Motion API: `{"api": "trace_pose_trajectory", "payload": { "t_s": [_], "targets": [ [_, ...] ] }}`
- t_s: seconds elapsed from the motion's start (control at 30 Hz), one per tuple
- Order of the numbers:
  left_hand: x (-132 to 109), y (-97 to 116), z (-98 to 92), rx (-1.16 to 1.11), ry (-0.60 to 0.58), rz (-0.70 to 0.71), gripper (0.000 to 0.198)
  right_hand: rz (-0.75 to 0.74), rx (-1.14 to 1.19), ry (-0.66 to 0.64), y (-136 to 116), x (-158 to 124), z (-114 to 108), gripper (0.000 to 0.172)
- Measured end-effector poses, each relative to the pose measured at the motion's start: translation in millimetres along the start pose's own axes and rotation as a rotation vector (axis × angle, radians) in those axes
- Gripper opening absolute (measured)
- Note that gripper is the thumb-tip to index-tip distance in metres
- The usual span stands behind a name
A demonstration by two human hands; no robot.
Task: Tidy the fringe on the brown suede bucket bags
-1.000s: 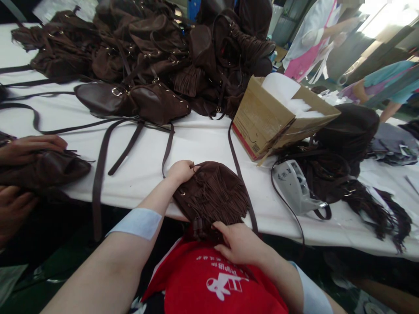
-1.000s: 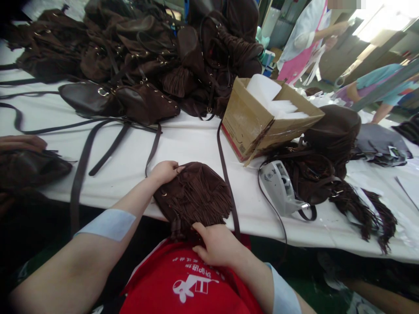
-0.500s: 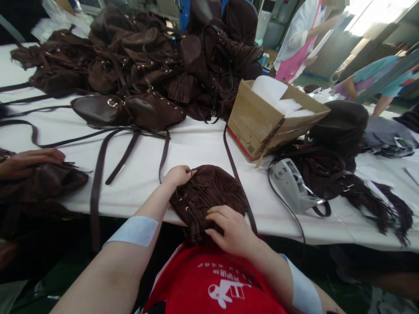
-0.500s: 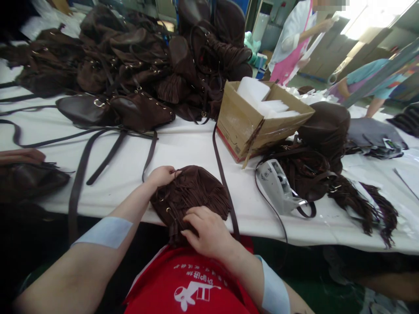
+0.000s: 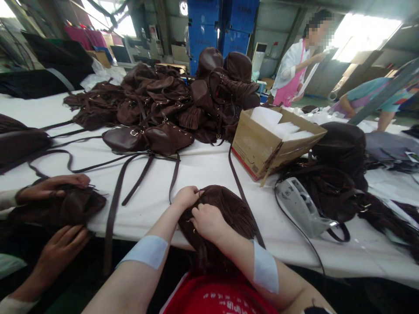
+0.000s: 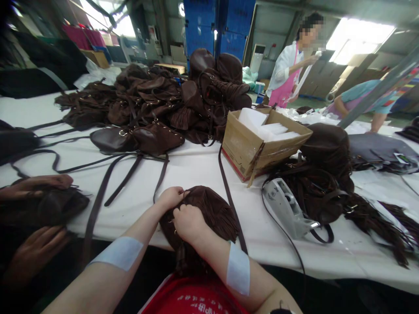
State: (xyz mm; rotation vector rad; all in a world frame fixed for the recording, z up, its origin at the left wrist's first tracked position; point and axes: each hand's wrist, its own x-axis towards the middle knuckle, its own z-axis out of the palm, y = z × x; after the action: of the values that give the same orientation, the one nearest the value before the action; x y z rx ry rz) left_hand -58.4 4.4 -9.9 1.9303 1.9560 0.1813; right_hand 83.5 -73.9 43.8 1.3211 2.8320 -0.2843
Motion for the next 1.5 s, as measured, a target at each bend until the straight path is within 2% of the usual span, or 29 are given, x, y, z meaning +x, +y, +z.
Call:
{"api": "trace_pose_trajectory", "payload": {
  "t_s": [0.07, 0.13, 0.23, 0.37, 0.57, 0.7, 0.77, 0.83, 0.93, 1.0, 1.17, 1.3, 1.4, 1.5],
  "targets": [
    [0, 0, 0.7, -0.008, 0.006, 0.01, 0.043, 0.058, -0.043, -0.028, 7, -12, -6, 0.04],
    [1, -1, 1.8, -0.014, 0.009, 0.017, 0.045, 0.051, -0.079, -0.096, 15, -26, -13, 0.049],
    [2, -2, 3.7, -0.02, 0.01, 0.026, 0.048, -0.054, -0.093, -0.203, 26, -48, -22, 0.043],
    [2, -3, 4.9, -0.028, 0.012, 0.027, 0.049, -0.093, -0.094, -0.197, 33, -78, -29, 0.032],
    [3, -4, 6.0, -0.022, 0.009, 0.019, 0.052, 0.046, 0.009, -0.158, 38, -114, -25, 0.036],
    [3, -4, 6.2, -0.018, 0.013, 0.015, 0.054, 0.181, 0.091, -0.138, 36, -117, -13, 0.043],
    [2, -3, 5.4, -0.019, 0.006, 0.015, 0.054, 0.252, 0.121, -0.051, 36, -111, -7, 0.042],
    [2, -2, 4.3, -0.021, 0.002, 0.011, 0.053, 0.278, 0.194, 0.123, 36, -104, -2, 0.034],
    [1, 0, 2.9, -0.018, 0.005, 0.004, 0.051, 0.195, 0.471, 0.371, 37, -96, -2, 0.025],
    [1, 1, 2.1, -0.012, 0.002, 0.002, 0.05, 0.127, 0.731, 0.42, 38, -92, -4, 0.024],
    [0, 1, 1.3, 0.0, 0.003, 0.004, 0.048, 0.036, 1.282, 0.313, 39, -92, -6, 0.022],
    [0, 0, 2.0, -0.001, -0.001, 0.007, 0.048, 0.011, 1.591, 0.074, 37, -98, 4, 0.031],
    [1, 0, 2.9, -0.006, -0.003, 0.004, 0.05, 0.072, 1.758, -0.081, 35, -104, 11, 0.039],
    [2, -1, 3.4, 0.001, -0.004, 0.004, 0.052, 0.153, 1.77, -0.214, 36, -107, 14, 0.044]
  ]
}}
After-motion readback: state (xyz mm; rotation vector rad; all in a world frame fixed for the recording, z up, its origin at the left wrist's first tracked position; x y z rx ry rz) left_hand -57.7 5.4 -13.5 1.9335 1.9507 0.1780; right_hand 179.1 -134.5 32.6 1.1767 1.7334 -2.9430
